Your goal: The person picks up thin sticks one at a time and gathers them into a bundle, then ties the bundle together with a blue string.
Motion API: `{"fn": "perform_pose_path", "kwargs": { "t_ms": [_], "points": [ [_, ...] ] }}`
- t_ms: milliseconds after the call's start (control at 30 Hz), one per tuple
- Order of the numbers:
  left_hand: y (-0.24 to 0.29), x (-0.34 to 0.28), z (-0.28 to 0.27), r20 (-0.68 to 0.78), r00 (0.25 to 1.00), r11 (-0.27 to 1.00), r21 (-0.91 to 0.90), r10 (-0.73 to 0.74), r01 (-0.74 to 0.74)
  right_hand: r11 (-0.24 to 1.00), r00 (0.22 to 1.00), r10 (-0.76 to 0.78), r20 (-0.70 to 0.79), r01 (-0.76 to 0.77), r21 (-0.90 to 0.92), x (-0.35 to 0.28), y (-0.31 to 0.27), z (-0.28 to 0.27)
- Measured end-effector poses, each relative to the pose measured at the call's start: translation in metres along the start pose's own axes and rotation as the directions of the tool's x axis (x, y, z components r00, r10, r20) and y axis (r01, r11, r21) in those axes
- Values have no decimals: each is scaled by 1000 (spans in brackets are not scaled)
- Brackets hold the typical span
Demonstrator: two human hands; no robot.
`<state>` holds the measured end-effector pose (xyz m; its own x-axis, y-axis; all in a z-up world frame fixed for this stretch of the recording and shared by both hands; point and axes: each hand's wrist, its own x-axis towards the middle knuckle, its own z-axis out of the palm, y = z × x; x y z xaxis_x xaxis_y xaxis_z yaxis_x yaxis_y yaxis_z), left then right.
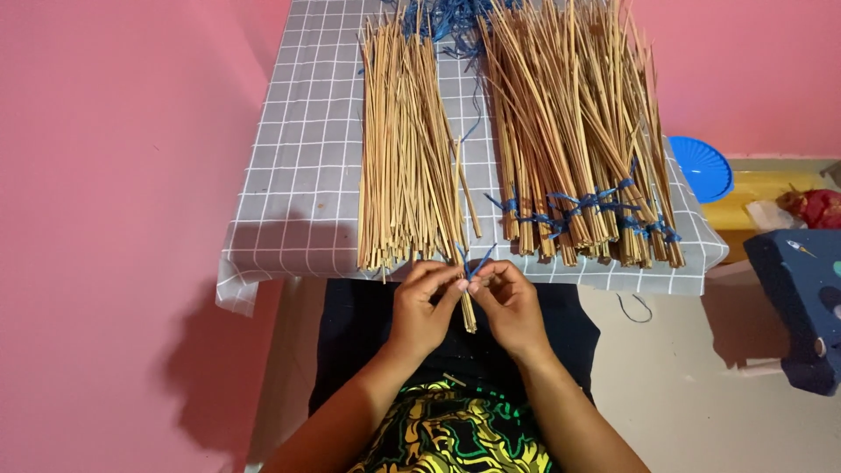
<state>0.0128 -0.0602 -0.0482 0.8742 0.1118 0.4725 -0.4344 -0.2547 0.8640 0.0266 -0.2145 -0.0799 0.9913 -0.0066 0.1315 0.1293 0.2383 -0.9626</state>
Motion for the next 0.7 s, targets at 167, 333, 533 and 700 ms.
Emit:
{"fn": "perform_pose_path", "kwargs": {
  "t_ms": [167,333,533,700],
  "points": [
    [-6,-5,1,69,985,978,127,160,-168,999,999,29,-37,-28,44,-5,3,4],
    [-9,-3,3,127,983,989,47,135,-142,997,991,57,-123,-50,62,-5,1,14],
    [11,6,-7,257,963,984,131,81,-118,993,993,-64,-96,54,-109,-6,-16,21],
    [16,12,-14,353,934,982,151,51,-110,951,970,-239,52,244,-188,-1,-6,10]
  ]
}}
